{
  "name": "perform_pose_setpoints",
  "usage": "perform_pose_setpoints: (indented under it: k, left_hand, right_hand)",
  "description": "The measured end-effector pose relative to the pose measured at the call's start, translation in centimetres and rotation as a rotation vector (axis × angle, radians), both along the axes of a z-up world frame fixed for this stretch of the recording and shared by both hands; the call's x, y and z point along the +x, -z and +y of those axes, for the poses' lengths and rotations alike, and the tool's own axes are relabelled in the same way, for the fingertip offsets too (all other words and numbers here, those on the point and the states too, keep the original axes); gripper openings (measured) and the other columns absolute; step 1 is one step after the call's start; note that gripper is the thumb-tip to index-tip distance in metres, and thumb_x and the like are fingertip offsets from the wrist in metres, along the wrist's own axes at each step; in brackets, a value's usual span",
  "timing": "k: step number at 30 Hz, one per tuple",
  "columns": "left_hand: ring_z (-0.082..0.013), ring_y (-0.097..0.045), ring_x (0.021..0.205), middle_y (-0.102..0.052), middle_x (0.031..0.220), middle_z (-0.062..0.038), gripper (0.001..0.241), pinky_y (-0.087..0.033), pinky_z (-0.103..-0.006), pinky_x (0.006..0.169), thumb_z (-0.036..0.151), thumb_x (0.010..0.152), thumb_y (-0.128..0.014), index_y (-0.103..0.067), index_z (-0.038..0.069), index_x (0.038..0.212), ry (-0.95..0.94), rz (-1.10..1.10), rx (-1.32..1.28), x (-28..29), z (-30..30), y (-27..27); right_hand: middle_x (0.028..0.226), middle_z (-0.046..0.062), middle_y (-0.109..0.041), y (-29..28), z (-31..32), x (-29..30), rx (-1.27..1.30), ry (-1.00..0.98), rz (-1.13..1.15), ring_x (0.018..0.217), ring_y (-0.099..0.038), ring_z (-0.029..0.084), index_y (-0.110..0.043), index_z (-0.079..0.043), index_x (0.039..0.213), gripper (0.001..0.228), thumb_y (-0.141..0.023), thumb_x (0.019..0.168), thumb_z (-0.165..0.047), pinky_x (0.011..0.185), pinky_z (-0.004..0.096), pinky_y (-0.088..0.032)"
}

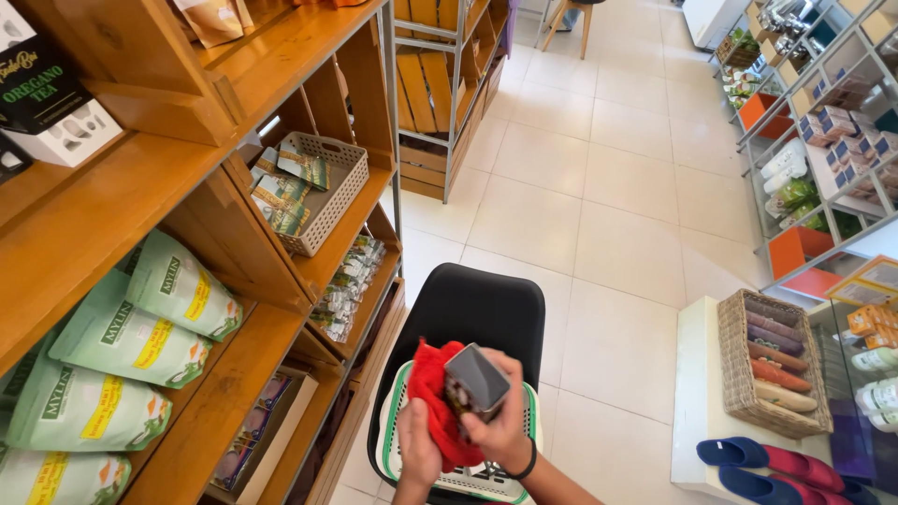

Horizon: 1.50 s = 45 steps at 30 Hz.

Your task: Wiping boxes of tea with a red cloth and placing them into a green shopping basket.

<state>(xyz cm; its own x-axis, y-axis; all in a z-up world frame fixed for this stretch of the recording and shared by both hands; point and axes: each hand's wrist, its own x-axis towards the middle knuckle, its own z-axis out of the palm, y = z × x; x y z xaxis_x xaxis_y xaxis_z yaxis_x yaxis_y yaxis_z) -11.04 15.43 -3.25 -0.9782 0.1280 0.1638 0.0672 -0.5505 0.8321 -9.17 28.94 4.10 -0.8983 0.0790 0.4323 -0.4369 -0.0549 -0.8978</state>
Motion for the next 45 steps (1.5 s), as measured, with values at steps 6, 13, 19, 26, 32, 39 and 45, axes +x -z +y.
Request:
perform_pose_setpoints:
  k: [6, 13, 19, 26, 32, 39, 45]
  left_hand:
    - [-0.0226, -0.069, 0.105, -0.071, 0.119, -0.017, 0.059, -0.056, -0.0357, 0.093, 0.041, 0.109, -0.034, -0.059, -0.006, 0.134, 0.150, -0.141, 0.039, 0.8, 1.0, -5.0]
    - [-0.0222, -0.068, 0.107, -0.069, 0.121, -0.015, 0.054, -0.055, -0.0369, 0.093, 0.040, 0.104, -0.043, -0.056, -0.002, 0.136, 0.276, -0.632, 0.249, 1.6, 0.2, -6.0]
    - [-0.0258, -0.067, 0.113, -0.067, 0.127, -0.017, 0.056, -0.055, -0.0401, 0.096, 0.042, 0.102, -0.043, -0.054, 0.001, 0.139, 0.297, -0.693, 0.242, 1.9, -0.8, -5.4]
    - [-0.0273, -0.065, 0.118, -0.065, 0.132, -0.016, 0.058, -0.054, -0.0416, 0.100, 0.042, 0.102, -0.041, -0.052, 0.003, 0.143, 0.226, -0.737, 0.335, 2.1, -2.5, -4.7]
    - [-0.0293, -0.068, 0.111, -0.067, 0.126, -0.017, 0.054, -0.056, -0.0452, 0.095, 0.041, 0.102, -0.041, -0.057, 0.002, 0.137, 0.034, -0.729, 0.308, 1.1, -4.0, -4.9]
    - [-0.0246, -0.071, 0.094, -0.074, 0.111, -0.014, 0.050, -0.057, -0.0387, 0.079, 0.038, 0.102, -0.049, -0.063, -0.002, 0.128, -0.081, -0.619, 0.178, 3.3, -3.5, -2.5]
    - [-0.0218, -0.067, 0.084, -0.074, 0.100, -0.015, 0.052, -0.054, -0.0335, 0.075, 0.040, 0.106, -0.048, -0.071, -0.005, 0.120, -0.319, -0.573, -0.158, 5.1, -4.6, 0.6]
  right_hand:
    - [0.130, 0.022, -0.060, -2.1, 0.3, -1.7, -0.154, 0.219, 0.332, 0.117, -0.062, 0.026, -0.041, -0.002, 0.138, 0.080, -0.080, 0.088, -0.051, 0.101, 0.039, -0.054]
    - [0.132, 0.023, -0.058, 0.1, 1.3, -3.2, 0.141, 0.215, 0.619, 0.120, -0.060, 0.027, -0.035, -0.008, 0.140, 0.082, -0.082, 0.086, -0.048, 0.100, 0.039, -0.052]
    - [0.134, 0.026, -0.056, 2.1, 1.1, -2.1, -0.033, 0.118, 0.455, 0.125, -0.059, 0.032, -0.035, -0.005, 0.146, 0.084, -0.084, 0.088, -0.040, 0.107, 0.045, -0.050]
    - [0.144, 0.026, -0.052, 2.0, -0.9, 0.2, 0.043, 0.085, 0.362, 0.131, -0.057, 0.033, -0.035, -0.006, 0.143, 0.076, -0.084, 0.089, -0.027, 0.112, 0.046, -0.049]
    - [0.142, 0.022, -0.052, 1.2, -0.3, 2.8, 0.254, 0.137, 0.049, 0.126, -0.062, 0.028, -0.051, -0.004, 0.138, 0.068, -0.085, 0.079, -0.005, 0.103, 0.039, -0.057]
    - [0.134, 0.016, -0.056, 0.7, 3.1, 3.1, -0.016, 0.054, -0.167, 0.117, -0.063, 0.022, -0.029, -0.007, 0.149, 0.088, -0.082, 0.079, -0.001, 0.098, 0.035, -0.055]
    - [0.141, 0.016, -0.057, 2.7, 7.8, 3.5, 0.020, 0.051, -0.170, 0.121, -0.062, 0.020, -0.040, -0.005, 0.152, 0.074, -0.075, 0.087, 0.000, 0.103, 0.035, -0.053]
